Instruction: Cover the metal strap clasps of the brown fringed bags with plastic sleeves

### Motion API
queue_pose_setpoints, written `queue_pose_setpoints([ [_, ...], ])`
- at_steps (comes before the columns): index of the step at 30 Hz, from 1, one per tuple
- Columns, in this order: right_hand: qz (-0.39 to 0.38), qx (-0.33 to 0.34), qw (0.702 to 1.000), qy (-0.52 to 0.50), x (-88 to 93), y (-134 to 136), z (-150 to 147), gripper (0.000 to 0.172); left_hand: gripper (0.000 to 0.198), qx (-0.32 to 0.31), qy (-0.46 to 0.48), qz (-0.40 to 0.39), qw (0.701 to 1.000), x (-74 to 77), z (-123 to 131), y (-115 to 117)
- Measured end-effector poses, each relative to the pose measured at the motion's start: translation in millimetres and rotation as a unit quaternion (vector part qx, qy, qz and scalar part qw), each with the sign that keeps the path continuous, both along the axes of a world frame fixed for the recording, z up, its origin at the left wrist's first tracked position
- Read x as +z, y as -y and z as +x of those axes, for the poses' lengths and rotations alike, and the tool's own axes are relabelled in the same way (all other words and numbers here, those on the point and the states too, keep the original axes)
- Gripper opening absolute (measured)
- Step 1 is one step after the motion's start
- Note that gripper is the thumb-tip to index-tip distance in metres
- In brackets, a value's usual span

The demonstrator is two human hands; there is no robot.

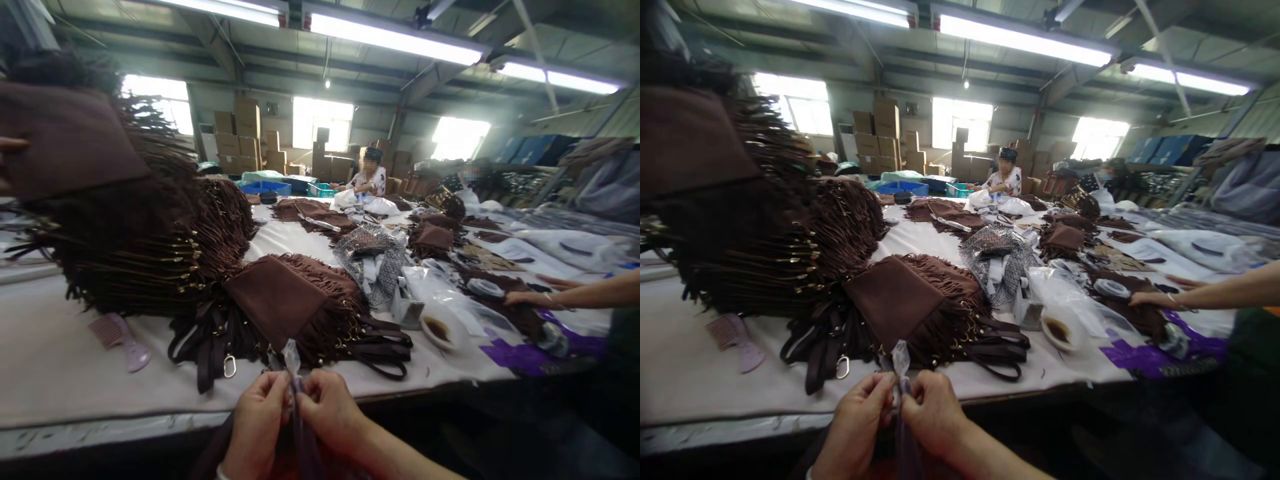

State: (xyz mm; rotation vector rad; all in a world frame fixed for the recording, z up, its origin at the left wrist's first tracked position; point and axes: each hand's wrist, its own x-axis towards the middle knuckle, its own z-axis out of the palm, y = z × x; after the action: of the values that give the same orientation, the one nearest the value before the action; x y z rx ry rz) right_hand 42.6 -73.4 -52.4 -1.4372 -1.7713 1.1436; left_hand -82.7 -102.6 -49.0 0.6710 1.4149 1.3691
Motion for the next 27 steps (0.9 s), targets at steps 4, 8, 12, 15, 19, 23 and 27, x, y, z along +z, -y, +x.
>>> queue_pose_setpoints([
  [4,-0.007,-0.002,1.000,-0.004,-1.6,0.0,0.6,0.015,0.032,0.000,-0.081,0.003,0.997,5.0,2.4,3.4],
  [8,0.106,0.022,0.991,0.081,0.3,3.8,2.4,0.019,0.021,-0.021,-0.314,0.070,0.947,10.4,3.6,10.9],
  [12,0.329,0.067,0.920,0.200,-2.1,6.4,1.9,0.010,0.021,-0.041,-0.471,0.119,0.873,8.7,2.9,14.1],
  [15,0.457,0.103,0.846,0.253,-2.9,6.0,1.7,0.013,0.022,-0.052,-0.532,0.107,0.838,7.2,1.3,12.0],
  [19,0.516,0.107,0.806,0.269,-4.4,4.6,5.0,0.015,0.027,-0.101,-0.576,0.134,0.800,7.9,-1.2,10.0],
  [23,0.491,0.099,0.830,0.245,-13.7,4.1,10.5,0.013,0.020,-0.170,-0.585,0.259,0.750,5.4,-6.7,13.8],
  [27,0.384,0.048,0.905,0.179,-17.0,8.6,12.8,0.014,0.026,-0.168,-0.451,0.263,0.836,-0.4,-13.5,17.0],
])
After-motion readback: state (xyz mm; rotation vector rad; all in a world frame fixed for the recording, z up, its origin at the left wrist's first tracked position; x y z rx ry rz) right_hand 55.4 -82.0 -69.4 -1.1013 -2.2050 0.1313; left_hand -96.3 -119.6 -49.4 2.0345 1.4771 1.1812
